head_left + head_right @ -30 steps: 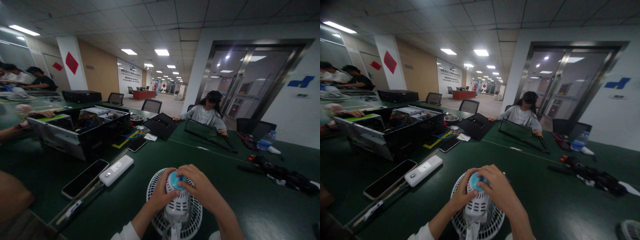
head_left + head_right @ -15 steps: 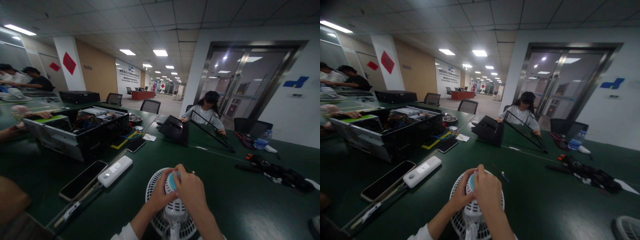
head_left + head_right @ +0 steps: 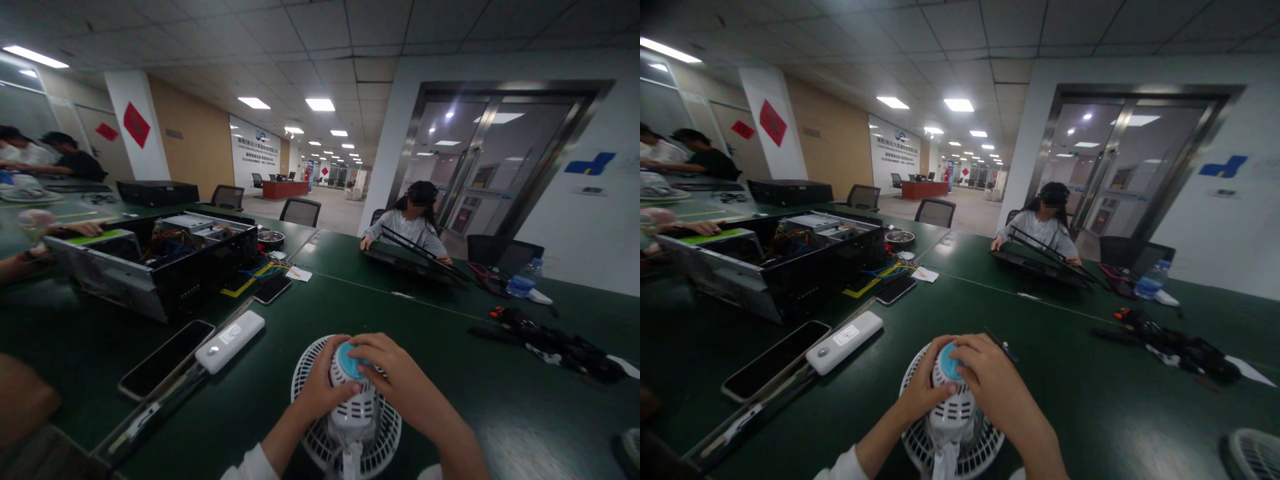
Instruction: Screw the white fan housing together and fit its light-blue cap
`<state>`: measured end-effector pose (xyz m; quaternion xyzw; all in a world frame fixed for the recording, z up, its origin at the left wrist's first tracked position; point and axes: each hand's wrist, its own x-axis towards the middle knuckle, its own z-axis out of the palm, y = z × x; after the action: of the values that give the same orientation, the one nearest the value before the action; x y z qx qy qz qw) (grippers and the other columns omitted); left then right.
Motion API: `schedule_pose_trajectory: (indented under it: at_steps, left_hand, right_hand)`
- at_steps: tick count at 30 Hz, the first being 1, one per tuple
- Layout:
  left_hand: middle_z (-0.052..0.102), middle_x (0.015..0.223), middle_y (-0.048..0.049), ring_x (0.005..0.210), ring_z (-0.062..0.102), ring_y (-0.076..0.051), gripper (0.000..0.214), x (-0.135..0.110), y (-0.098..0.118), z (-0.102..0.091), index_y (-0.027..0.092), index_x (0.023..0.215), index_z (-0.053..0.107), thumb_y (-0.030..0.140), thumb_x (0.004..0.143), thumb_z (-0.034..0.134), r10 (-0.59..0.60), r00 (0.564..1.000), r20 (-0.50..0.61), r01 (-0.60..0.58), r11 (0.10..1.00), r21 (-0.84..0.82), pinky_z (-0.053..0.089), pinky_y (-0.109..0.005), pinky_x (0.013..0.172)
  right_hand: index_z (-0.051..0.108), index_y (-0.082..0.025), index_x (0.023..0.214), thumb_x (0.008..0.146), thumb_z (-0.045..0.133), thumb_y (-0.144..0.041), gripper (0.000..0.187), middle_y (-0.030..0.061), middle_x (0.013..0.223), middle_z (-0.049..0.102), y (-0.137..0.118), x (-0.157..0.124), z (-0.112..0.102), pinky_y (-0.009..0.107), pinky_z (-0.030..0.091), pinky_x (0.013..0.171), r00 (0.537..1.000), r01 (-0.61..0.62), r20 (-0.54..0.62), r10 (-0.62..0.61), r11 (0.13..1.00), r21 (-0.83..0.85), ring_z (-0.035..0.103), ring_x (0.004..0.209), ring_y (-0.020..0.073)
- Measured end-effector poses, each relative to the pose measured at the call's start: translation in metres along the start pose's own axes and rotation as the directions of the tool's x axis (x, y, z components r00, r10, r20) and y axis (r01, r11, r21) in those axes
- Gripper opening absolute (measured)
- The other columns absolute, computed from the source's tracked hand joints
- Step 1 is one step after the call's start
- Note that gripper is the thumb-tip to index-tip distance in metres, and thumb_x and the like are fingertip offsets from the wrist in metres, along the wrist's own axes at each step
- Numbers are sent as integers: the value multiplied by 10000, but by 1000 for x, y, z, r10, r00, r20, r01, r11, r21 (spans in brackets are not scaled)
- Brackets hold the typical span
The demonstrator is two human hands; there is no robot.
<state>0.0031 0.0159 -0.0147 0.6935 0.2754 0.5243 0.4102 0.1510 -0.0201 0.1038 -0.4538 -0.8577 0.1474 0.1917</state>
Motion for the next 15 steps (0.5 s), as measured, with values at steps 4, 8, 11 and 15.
schedule_pose_trajectory:
  at_steps: [4,8,11,15]
  left_hand:
    - [489,1202,-110,1128,464,-294,693,0,-1,0,172,1223,395,566,697,613,5,1000,3,-5,1000,-1,347,-421,976]
    - [492,1202,-108,1123,466,-297,694,0,-1,-1,169,1218,401,564,690,620,-1,1000,-6,1,1000,0,348,-424,975]
    - [506,1186,-106,1115,472,-295,683,0,0,-1,166,1208,411,558,690,622,-1,1000,-8,1,1000,7,351,-423,975]
    - [504,1198,-111,1117,473,-293,657,1,3,0,161,1199,418,528,695,624,0,1000,-18,0,1000,29,349,-417,982]
  right_hand:
    - [618,-189,955,821,520,-105,186,46,1079,593,-3,3,2,352,407,887,999,-24,-35,21,997,-71,501,1002,186]
    - [605,-202,988,826,525,-157,186,51,1047,600,-4,7,7,376,421,841,996,-63,-77,51,983,-172,517,954,208]
    - [595,-188,1045,849,494,-222,223,81,990,630,-8,10,15,393,432,798,983,-161,-134,127,945,-285,546,923,235]
    - [553,-142,1133,876,410,-218,304,119,921,666,-18,16,28,390,432,778,930,-346,-250,270,871,-349,606,837,238]
